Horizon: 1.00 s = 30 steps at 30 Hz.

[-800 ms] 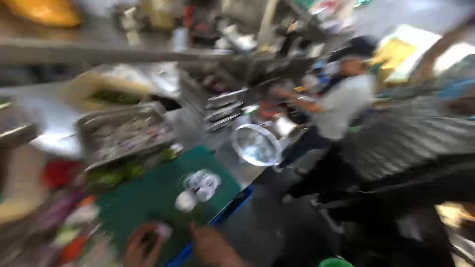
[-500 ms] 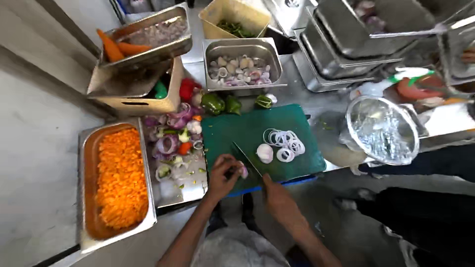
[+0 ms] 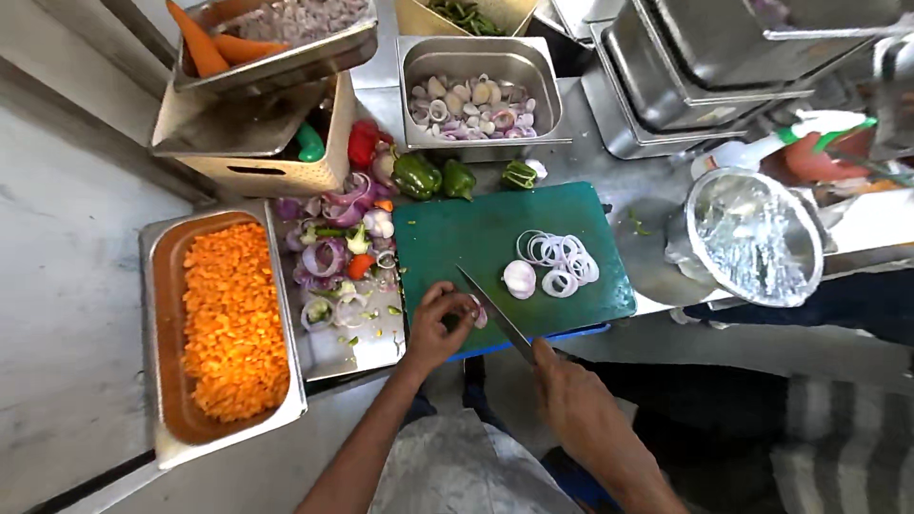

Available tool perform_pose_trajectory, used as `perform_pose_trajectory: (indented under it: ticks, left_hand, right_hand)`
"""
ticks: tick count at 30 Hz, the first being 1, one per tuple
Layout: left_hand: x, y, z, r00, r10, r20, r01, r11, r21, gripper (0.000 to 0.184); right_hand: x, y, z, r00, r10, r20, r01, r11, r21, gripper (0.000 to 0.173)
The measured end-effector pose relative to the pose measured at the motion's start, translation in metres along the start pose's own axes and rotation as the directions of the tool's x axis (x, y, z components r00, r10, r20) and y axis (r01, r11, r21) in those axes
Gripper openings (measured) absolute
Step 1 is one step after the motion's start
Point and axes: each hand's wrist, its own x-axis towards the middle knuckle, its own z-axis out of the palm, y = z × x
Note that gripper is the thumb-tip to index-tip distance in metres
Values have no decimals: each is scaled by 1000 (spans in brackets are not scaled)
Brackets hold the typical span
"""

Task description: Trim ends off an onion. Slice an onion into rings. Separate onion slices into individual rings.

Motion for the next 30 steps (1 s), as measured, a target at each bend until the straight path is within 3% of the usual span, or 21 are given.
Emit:
perform_pose_trajectory:
  ticks: [11,19,30]
  left_hand:
    - [1,0,-1,1000,6,13,-6,1000,-1,17]
    - [4,1,-2,999,-53,-1,53,998,20,18]
    - [7,1,0,1000,-10,-9,9,999,-54,15]
  right_hand:
    - [1,-19,-11,977,114,178,-103,992,-67,36]
    - [15,-33,-13,966,135,220,-114,988,-105,40]
    - [49,-40,4,958,129,256,-110,990,-85,38]
